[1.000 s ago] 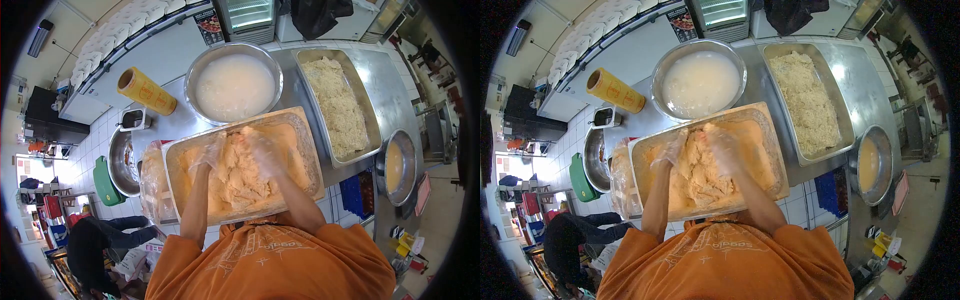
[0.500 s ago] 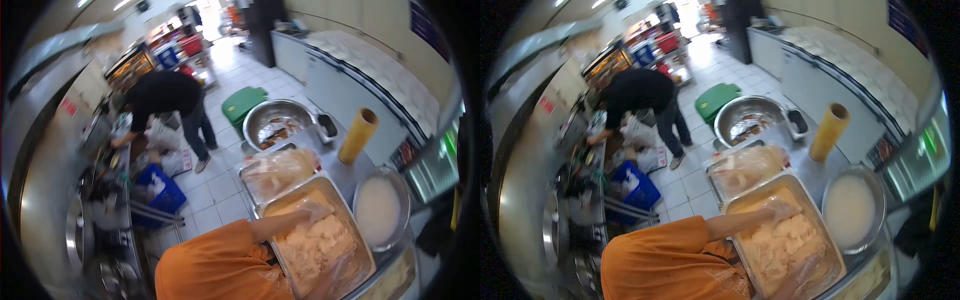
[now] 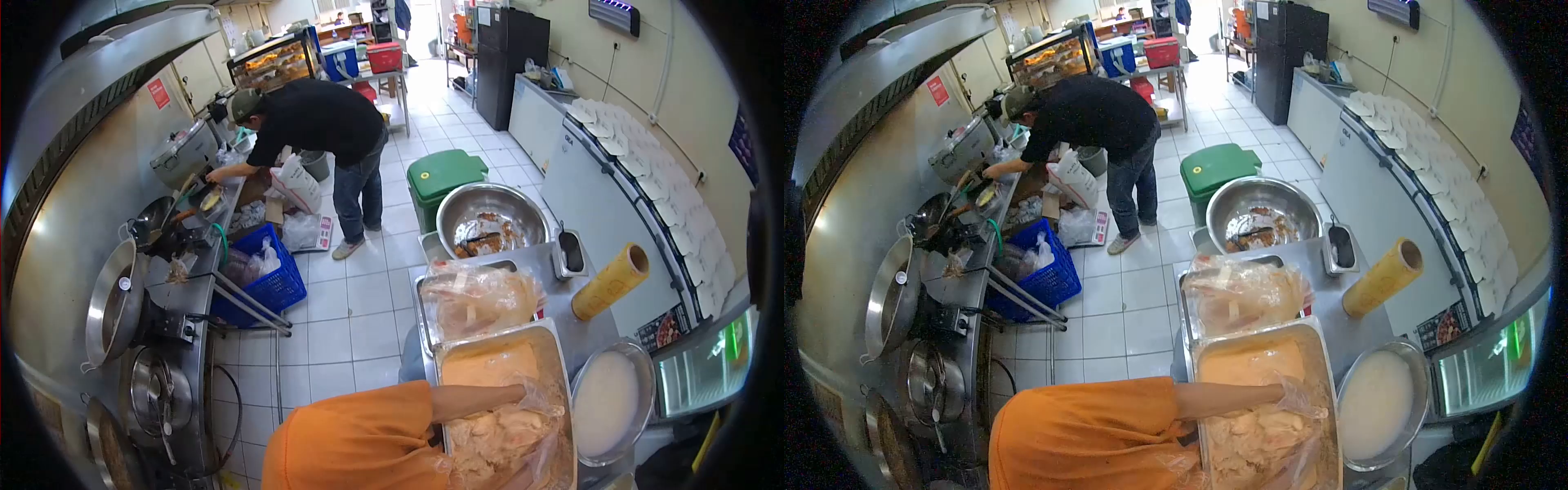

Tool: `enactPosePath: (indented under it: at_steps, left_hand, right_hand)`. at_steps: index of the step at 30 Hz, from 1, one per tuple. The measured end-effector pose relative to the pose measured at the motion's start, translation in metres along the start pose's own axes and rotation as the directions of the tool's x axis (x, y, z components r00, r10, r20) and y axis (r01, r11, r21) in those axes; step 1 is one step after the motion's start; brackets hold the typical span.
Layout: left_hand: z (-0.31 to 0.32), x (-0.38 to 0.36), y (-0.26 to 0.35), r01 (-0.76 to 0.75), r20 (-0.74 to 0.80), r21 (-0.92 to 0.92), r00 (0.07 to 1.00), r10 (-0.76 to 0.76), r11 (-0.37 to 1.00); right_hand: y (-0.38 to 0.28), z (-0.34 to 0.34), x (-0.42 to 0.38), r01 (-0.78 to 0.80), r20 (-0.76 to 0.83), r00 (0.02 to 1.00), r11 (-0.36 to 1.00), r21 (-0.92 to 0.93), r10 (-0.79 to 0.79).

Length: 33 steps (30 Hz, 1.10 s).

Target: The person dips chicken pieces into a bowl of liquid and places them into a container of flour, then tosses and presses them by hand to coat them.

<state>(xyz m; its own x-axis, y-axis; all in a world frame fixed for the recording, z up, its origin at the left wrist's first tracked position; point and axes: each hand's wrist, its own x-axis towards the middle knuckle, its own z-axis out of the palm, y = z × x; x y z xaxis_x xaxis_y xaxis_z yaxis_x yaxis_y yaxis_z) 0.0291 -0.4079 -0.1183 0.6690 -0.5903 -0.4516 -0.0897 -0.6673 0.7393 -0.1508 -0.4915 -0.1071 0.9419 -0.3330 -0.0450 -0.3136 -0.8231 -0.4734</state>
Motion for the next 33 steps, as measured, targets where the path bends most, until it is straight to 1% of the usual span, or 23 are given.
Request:
enactPosePath:
  at_steps: [4,6,8,9,11,15,18,20,23,25,26,28,30,33]
  left_hand:
    - [-0.021,-0.003,-0.024,0.103,-0.12,0.009,0.988,-0.102,0.995]
    - [-0.036,-0.011,-0.045,0.219,-0.232,0.018,0.95,-0.209,0.976]
    - [-0.038,-0.032,-0.065,0.3,-0.259,0.005,0.922,-0.289,0.954]
    - [-0.039,-0.044,-0.073,0.31,-0.228,-0.008,0.925,-0.304,0.951]
    - [-0.041,-0.072,-0.081,0.284,-0.11,-0.067,0.951,-0.29,0.957]
    - [-0.034,-0.09,-0.068,0.175,0.069,-0.25,0.984,-0.163,0.952]
    - [-0.027,-0.09,-0.049,0.147,0.143,-0.354,0.984,-0.102,0.923]
    - [-0.017,-0.086,-0.04,0.124,0.157,-0.366,0.985,-0.07,0.922]
    - [-0.007,-0.079,-0.044,0.061,0.102,-0.312,0.994,-0.03,0.948]
    - [-0.016,-0.09,-0.063,0.042,0.053,-0.213,0.998,-0.031,0.976]
    - [-0.02,-0.097,-0.071,0.043,0.064,-0.166,0.997,-0.033,0.985]
    - [-0.018,-0.107,-0.088,0.04,0.136,-0.062,0.99,-0.031,0.997]
    - [-0.055,-0.127,-0.116,0.093,0.183,0.048,0.978,-0.101,0.995]
    - [-0.084,-0.118,-0.128,0.129,0.298,0.137,0.94,-0.165,0.982]
  right_hand:
    - [-0.013,-0.001,0.008,0.009,0.025,1.0,1.0,-0.006,-0.009]
    - [-0.017,-0.002,0.011,0.022,0.031,0.999,1.0,-0.009,-0.022]
    - [-0.022,-0.001,0.012,0.035,0.045,0.998,0.999,-0.006,-0.035]
    - [-0.023,0.0,0.013,0.037,0.049,0.998,0.999,-0.006,-0.036]
    - [-0.028,0.006,0.014,0.051,0.06,0.997,0.999,-0.005,-0.05]
    - [-0.04,0.009,0.016,0.091,0.098,0.991,0.996,-0.013,-0.089]
    - [-0.042,0.01,0.01,0.106,0.123,0.987,0.994,-0.025,-0.102]
    - [-0.043,0.011,0.009,0.106,0.124,0.987,0.994,-0.021,-0.103]
    - [-0.033,0.009,0.003,0.107,0.123,0.987,0.994,-0.021,-0.103]
    - [-0.009,-0.002,-0.01,0.056,0.116,0.992,0.998,-0.012,-0.054]
    - [0.0,-0.014,-0.024,0.011,0.111,0.994,1.0,-0.018,-0.009]
    - [0.025,-0.033,-0.056,-0.085,0.114,0.989,0.993,-0.075,0.094]
    - [0.045,-0.049,-0.085,-0.195,0.125,0.968,0.967,-0.166,0.216]
    - [0.063,-0.054,-0.107,-0.272,0.186,0.92,0.905,-0.326,0.344]
